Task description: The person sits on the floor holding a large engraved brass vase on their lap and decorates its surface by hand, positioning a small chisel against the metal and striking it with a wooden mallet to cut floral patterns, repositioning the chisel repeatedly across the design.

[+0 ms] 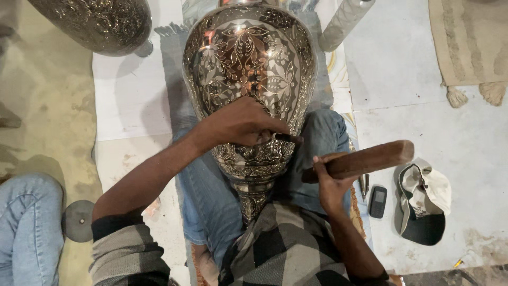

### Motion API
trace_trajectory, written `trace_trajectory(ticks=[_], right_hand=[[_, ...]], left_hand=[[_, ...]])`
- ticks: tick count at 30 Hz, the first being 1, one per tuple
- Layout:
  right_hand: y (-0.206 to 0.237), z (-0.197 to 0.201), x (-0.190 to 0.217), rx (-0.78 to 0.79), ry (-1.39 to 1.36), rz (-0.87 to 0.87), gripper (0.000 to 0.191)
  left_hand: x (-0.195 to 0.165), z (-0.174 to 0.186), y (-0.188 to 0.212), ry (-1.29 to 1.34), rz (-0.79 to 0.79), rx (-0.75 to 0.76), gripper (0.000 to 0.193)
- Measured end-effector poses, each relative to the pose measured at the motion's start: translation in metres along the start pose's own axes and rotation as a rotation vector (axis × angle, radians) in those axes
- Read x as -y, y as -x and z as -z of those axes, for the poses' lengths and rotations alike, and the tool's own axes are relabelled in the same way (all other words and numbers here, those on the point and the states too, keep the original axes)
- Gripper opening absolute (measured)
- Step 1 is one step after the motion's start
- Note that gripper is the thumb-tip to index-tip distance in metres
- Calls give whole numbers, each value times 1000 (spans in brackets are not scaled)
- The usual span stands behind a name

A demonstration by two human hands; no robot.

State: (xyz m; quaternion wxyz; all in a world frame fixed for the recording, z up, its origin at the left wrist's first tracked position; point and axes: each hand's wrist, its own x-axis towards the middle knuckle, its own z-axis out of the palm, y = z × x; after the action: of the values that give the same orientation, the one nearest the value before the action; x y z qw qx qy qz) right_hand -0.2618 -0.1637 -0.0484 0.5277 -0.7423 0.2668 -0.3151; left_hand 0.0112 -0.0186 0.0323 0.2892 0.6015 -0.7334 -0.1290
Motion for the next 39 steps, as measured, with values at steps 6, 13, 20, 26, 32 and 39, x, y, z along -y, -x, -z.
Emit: trace_trajectory(ticks=[6,13,20,26,32,39], right_hand=[[9,2,-16,5,177,-79,12],[10,5,-21,50,258,-96,21],[15,2,-18,80,381,-69,26],[19,3,-15,126,378,-34,24],[27,-4,-11,51,392,-103,16],[34,23,-26,118,267,-232,16]], left_hand=[[-6,5,-4,-27,-18,-14,45],[-7,7,-4,-35,-13,13,50],[-10,14,-5,-25,-74,-24,50],[-10,17,-6,83,-101,-5,55],[-10,16,-10,55,-49,49,56],[-9,13,-3,112,73,-94,50]])
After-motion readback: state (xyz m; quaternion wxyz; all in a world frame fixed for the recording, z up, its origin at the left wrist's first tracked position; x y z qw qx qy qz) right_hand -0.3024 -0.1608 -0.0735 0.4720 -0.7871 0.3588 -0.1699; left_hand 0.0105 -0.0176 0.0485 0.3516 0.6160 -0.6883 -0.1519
